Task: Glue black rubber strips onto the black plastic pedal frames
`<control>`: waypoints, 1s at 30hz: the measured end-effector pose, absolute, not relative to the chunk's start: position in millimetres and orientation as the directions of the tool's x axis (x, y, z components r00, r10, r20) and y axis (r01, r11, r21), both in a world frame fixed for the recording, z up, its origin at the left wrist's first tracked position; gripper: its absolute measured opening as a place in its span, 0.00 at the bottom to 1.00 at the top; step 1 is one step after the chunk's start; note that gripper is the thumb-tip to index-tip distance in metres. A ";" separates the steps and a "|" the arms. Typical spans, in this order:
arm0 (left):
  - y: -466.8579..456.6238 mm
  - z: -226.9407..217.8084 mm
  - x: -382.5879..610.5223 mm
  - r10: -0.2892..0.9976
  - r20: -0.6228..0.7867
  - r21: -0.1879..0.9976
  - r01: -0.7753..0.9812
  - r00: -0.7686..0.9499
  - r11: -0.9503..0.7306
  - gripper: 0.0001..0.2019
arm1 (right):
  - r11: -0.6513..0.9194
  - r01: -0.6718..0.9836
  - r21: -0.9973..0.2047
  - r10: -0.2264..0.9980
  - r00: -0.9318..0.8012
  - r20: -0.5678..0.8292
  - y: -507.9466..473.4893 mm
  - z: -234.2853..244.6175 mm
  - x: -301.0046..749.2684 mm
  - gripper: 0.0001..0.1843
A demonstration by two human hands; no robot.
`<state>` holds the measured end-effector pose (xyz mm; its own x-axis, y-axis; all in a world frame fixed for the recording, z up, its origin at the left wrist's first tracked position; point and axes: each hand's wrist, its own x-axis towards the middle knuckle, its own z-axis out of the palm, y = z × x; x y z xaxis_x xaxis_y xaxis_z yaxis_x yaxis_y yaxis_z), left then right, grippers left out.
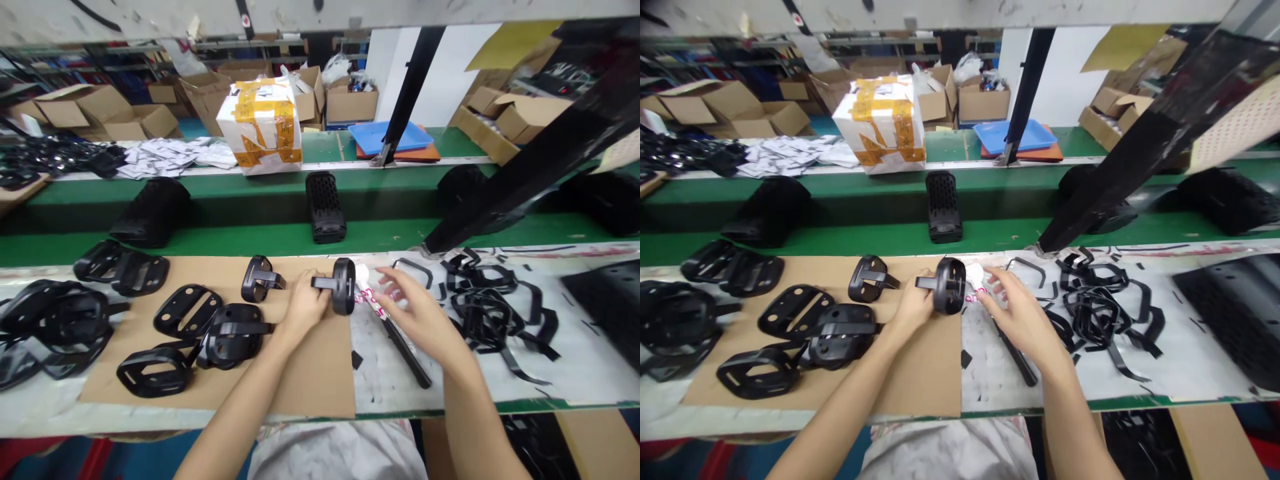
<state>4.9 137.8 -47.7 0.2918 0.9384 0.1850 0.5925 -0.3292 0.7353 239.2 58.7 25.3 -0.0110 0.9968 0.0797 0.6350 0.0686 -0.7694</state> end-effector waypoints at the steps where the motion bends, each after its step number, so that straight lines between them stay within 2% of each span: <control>1: 136.4 -47.4 3.5 0.934 0.205 0.650 0.673 0.293 -0.354 0.08 | 0.041 0.697 -0.716 0.998 0.008 0.064 46.9 20.3 241.7 0.21; 4: 130.0 -48.5 1.6 0.909 0.262 0.460 0.785 0.325 -0.414 0.11 | -0.026 0.825 -0.564 1.000 0.015 -0.026 17.6 -6.6 239.9 0.20; 6: 126.9 -50.5 1.6 0.894 0.292 0.425 0.791 0.341 -0.440 0.10 | -0.070 0.868 -0.492 0.997 0.055 -0.045 8.3 -23.9 234.6 0.22; 8: 126.4 -52.9 1.6 0.893 0.310 0.438 0.784 0.327 -0.439 0.14 | -0.107 0.865 -0.490 0.994 0.096 -0.048 8.4 -33.6 230.0 0.24; 10: 127.5 -55.4 1.1 0.897 0.319 0.460 0.777 0.307 -0.429 0.21 | -0.129 0.818 -0.560 0.992 0.110 -0.068 14.7 -34.9 227.5 0.25; 12: 129.0 -57.9 0.2 0.900 0.327 0.474 0.773 0.289 -0.421 0.24 | -0.193 0.686 -0.701 0.981 0.116 -0.157 21.5 -30.0 226.1 0.25; 14: 129.8 -60.2 -0.6 0.897 0.335 0.476 0.770 0.287 -0.424 0.25 | -0.334 0.408 -0.850 0.941 0.086 -0.328 23.4 -22.7 223.7 0.25; 16: 129.9 -61.8 -0.9 0.892 0.345 0.472 0.768 0.291 -0.433 0.24 | -0.465 0.087 -0.881 0.884 0.001 -0.467 17.2 -16.3 219.3 0.29; 18: 129.8 -62.5 -0.8 0.887 0.353 0.470 0.763 0.297 -0.443 0.24 | -0.512 -0.075 -0.855 0.859 -0.045 -0.510 3.6 -13.1 212.9 0.33; 20: 129.6 -62.5 -0.5 0.885 0.355 0.478 0.756 0.300 -0.448 0.24 | -0.503 -0.073 -0.861 0.863 0.007 -0.504 -13.8 -14.7 205.9 0.35; 24: 129.9 -61.9 -0.8 0.887 0.339 0.492 0.744 0.315 -0.452 0.25 | -0.449 0.062 -0.891 0.890 0.122 -0.440 -39.7 -29.6 195.5 0.38; 30: 128.8 -61.3 -1.5 0.890 0.315 0.487 0.749 0.328 -0.449 0.27 | -0.362 0.317 -0.877 0.932 0.138 -0.335 -34.6 -40.4 197.3 0.38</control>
<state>-1.5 128.8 -61.3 0.3283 0.8904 0.3153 0.7491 -0.4488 0.4873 197.3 -34.6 -40.4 0.1376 0.9321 -0.3351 0.3167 -0.3619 -0.8767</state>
